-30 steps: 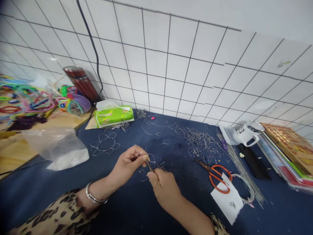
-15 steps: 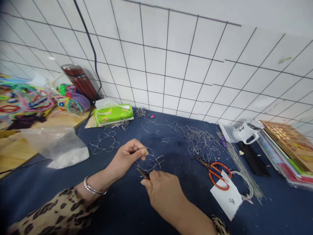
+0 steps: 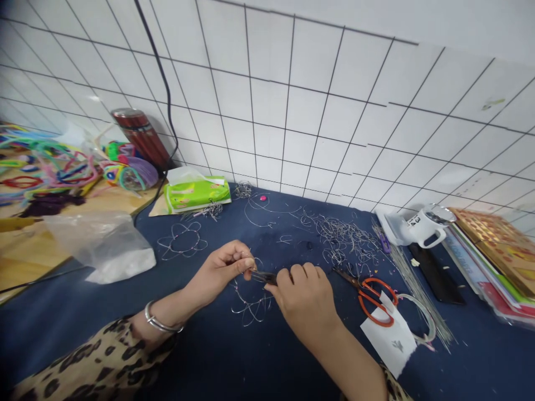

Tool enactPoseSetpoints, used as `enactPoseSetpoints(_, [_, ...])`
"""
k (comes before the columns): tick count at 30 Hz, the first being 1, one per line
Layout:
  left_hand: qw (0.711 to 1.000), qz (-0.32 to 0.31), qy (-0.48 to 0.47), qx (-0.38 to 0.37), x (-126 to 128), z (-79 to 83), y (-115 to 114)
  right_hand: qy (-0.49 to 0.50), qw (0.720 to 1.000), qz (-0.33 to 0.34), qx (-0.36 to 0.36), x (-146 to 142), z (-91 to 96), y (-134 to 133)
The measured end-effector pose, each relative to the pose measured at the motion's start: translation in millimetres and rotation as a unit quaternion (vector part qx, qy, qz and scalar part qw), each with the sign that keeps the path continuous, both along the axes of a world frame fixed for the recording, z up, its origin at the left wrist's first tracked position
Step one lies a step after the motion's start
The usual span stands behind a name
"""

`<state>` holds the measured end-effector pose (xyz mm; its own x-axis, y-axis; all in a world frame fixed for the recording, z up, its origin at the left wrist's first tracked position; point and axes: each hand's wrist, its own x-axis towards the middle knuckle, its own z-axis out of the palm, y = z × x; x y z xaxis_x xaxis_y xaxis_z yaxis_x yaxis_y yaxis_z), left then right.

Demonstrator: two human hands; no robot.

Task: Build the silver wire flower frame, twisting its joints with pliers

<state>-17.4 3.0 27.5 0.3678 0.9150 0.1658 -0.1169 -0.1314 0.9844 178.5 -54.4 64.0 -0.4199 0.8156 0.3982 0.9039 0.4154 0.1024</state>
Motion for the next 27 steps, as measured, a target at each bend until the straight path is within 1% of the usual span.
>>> enactPoseSetpoints(5, [1.0,0.005,0.027,0.001,0.8,-1.3,0.7,-0.041,0.999,0.003,0.024,-2.4,-4.2,6.9])
enactPoseSetpoints(11, [0.999,0.0,0.041,-0.022,0.4,-1.5,2.2,-0.051,0.998,0.019,0.033,-0.2,-10.5,13.2])
enactPoseSetpoints(21, [0.997,-0.021,0.0,-0.074,3.5,-11.0,4.3,-0.046,0.998,0.025,0.037,3.2,-19.8,15.3])
enactPoseSetpoints(27, [0.997,-0.023,-0.002,-0.079,3.6,-11.4,3.4,-0.04,0.998,0.033,0.028,3.7,-23.5,15.4])
